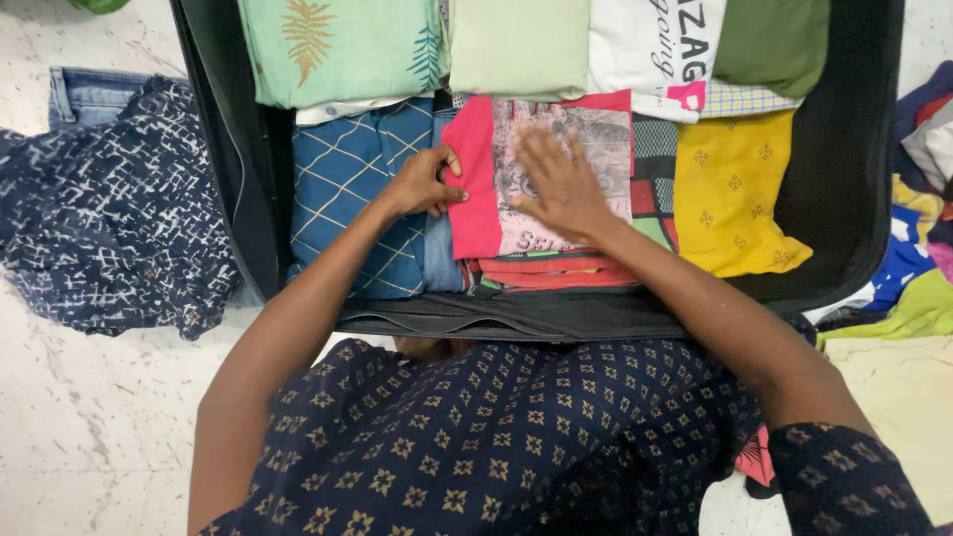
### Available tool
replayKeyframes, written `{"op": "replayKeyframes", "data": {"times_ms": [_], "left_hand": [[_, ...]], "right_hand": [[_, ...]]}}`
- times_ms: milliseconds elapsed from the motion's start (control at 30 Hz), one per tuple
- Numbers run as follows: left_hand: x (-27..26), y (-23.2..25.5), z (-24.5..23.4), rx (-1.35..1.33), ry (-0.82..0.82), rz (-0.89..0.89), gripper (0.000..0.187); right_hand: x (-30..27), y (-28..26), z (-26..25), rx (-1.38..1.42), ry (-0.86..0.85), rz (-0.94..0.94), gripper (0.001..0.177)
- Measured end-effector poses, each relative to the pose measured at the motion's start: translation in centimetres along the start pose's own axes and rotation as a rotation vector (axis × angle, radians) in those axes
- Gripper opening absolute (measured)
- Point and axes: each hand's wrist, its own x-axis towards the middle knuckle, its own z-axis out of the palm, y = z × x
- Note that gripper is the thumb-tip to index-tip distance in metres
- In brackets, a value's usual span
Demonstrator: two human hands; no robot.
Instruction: The person packs a suitcase by organizing folded clothes, including shirts and pants, into different compartments of the bag.
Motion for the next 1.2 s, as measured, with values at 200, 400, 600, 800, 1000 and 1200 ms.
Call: {"op": "replayKeyframes", "data": {"times_ms": [200, 400, 600, 800, 1000, 1200], "left_hand": [[0.2, -0.2, 0.1, 0.013, 0.019, 0.014, 0.035], [0.2, -0.2, 0.0, -0.009, 0.011, -0.001, 0.037], [-0.2, 0.7, -0.1, -0.11, -0.005, 0.032, 0.037], [-0.4, 1.2, -0.3, -0.215, 0.019, 0.198, 0.031], [-0.4, 0.6, 0.5, -0.132, 0.112, 0.077, 0.04], [0.1, -0.7, 0.6, -0.138, 0.108, 0.191, 0.042]], "right_hand": [[0.5, -3.3, 0.5, -0.097, -0.193, -0.218, 0.071], [1.5, 1.6, -0.2, -0.057, 0.012, -0.081, 0.071], [0.4, 3.6, -2.5, 0.031, 0.049, 0.132, 0.069], [0.5, 3.1, -2.9, 0.07, 0.043, 0.158, 0.068], [0.5, 3.3, -2.4, 0.086, 0.041, 0.167, 0.069], [0.5, 1.0, -0.7, 0.016, 0.027, -0.087, 0.076]]}}
